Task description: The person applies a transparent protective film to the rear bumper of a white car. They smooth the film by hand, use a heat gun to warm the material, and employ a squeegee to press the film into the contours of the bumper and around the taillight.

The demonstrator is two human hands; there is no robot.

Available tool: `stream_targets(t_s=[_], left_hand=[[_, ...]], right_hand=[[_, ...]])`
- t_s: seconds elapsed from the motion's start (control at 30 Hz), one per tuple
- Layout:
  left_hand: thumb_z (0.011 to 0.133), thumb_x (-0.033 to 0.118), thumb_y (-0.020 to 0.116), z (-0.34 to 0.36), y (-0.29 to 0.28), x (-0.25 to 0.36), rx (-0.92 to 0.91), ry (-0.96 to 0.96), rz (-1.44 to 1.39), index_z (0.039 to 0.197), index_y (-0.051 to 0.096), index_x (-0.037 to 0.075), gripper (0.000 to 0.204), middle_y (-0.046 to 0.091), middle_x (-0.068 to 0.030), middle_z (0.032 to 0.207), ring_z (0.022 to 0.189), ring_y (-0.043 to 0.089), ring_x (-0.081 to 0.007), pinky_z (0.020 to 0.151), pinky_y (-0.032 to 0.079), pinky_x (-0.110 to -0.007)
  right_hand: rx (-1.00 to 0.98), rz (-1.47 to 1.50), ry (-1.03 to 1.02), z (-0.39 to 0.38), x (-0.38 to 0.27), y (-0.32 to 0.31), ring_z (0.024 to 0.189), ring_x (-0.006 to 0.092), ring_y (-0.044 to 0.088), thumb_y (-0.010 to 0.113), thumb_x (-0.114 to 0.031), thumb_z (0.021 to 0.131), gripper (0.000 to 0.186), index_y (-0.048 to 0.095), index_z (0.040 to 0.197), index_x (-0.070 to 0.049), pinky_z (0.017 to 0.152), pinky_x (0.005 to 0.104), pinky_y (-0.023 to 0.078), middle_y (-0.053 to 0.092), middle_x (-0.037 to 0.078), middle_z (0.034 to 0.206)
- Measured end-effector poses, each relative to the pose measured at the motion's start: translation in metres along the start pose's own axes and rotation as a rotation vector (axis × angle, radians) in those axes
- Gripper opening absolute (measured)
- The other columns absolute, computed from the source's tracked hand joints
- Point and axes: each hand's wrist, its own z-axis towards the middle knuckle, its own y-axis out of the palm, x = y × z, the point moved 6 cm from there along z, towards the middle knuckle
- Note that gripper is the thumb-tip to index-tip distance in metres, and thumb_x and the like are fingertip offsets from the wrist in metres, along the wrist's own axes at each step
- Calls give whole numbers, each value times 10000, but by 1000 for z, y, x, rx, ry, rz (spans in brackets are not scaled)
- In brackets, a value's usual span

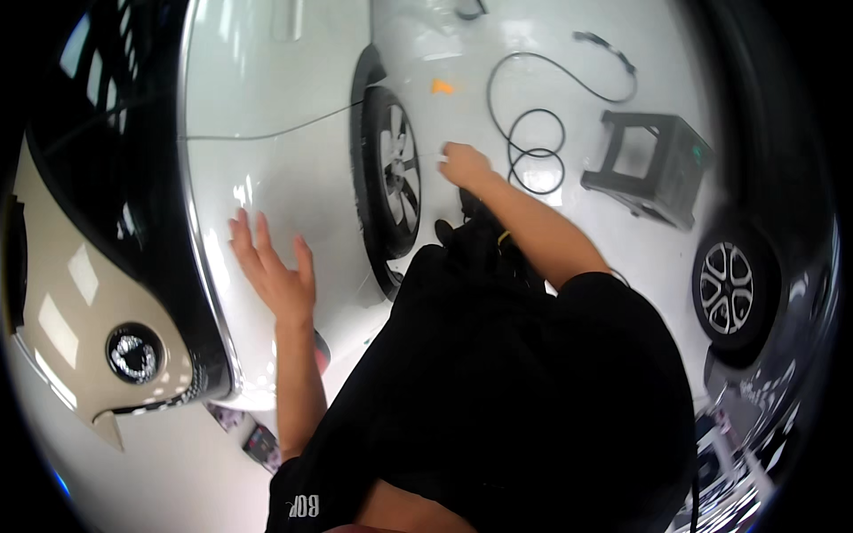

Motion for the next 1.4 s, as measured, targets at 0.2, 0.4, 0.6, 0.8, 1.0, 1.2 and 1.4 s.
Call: stream_targets(t_s=[0.2, 0.4, 0.6, 0.8, 1.0, 1.2, 1.4], left_hand=[[886, 39, 708, -56, 42, 71, -129, 26, -539, 1411, 523, -55, 564, 403, -293, 1558, 1396, 462, -477, 1142, 418, -516], [870, -2, 698, -75, 67, 85, -169, 68, -721, 1406, 491, -78, 580, 363, -289, 1569, 1387, 457, -471, 1115, 434, -498], [931, 5, 659, -54, 107, 100, -272, -70, -769, 1433, 484, -34, 532, 343, -220, 1587, 1326, 524, -370, 1063, 475, -445], [923, 106, 706, 3, 211, 155, -565, 119, -566, 1414, 509, -12, 542, 417, -221, 1537, 1192, 638, -373, 988, 537, -428], [921, 252, 732, 54, 364, 139, -898, -510, -554, 1374, 564, -60, 576, 651, -278, 1281, 1162, 687, -348, 939, 559, -405], [963, 245, 682, 120, 353, 213, -949, -543, -460, 1380, 567, -69, 536, 671, -262, 1278, 1149, 702, -360, 959, 551, -391], [930, 285, 712, 190, 410, 235, -1129, -360, -344, 1356, 596, -65, 563, 652, -271, 1332, 1292, 605, -396, 1103, 458, -425]], right_hand=[[-423, -418, 692, -240, 353, -18, 1191, 339, 676, 748, -403, 851, 478, 750, 1198, -74, 983, 472, 541, 705, 197, 1284], [-700, 732, 1286, -548, 426, 109, 1160, 274, 675, 701, -544, 910, 568, 670, 1289, -122, 892, 473, 568, 717, 106, 1258], [-624, 299, 1136, -463, 432, 147, 1107, 279, 697, 655, -349, 946, 313, 739, 1103, -91, 894, 461, 563, 734, 129, 1194], [498, 75, 642, -235, 512, -67, 978, 440, 686, 620, -149, 826, 226, 745, 941, 0, 918, 484, 554, 740, 234, 1004], [-772, 502, 543, -188, 398, -199, 708, 226, 767, 665, -112, 899, 194, 756, 971, 43, 627, 352, 653, 768, 187, 891], [166, 252, 470, -150, 485, -222, 932, 480, 708, 624, -162, 886, 278, 710, 1035, 57, 861, 522, 572, 711, 329, 999], [21, 168, 425, -91, 512, -250, 1022, 466, 691, 521, -78, 913, 257, 744, 952, 44, 914, 541, 546, 708, 324, 1045]])
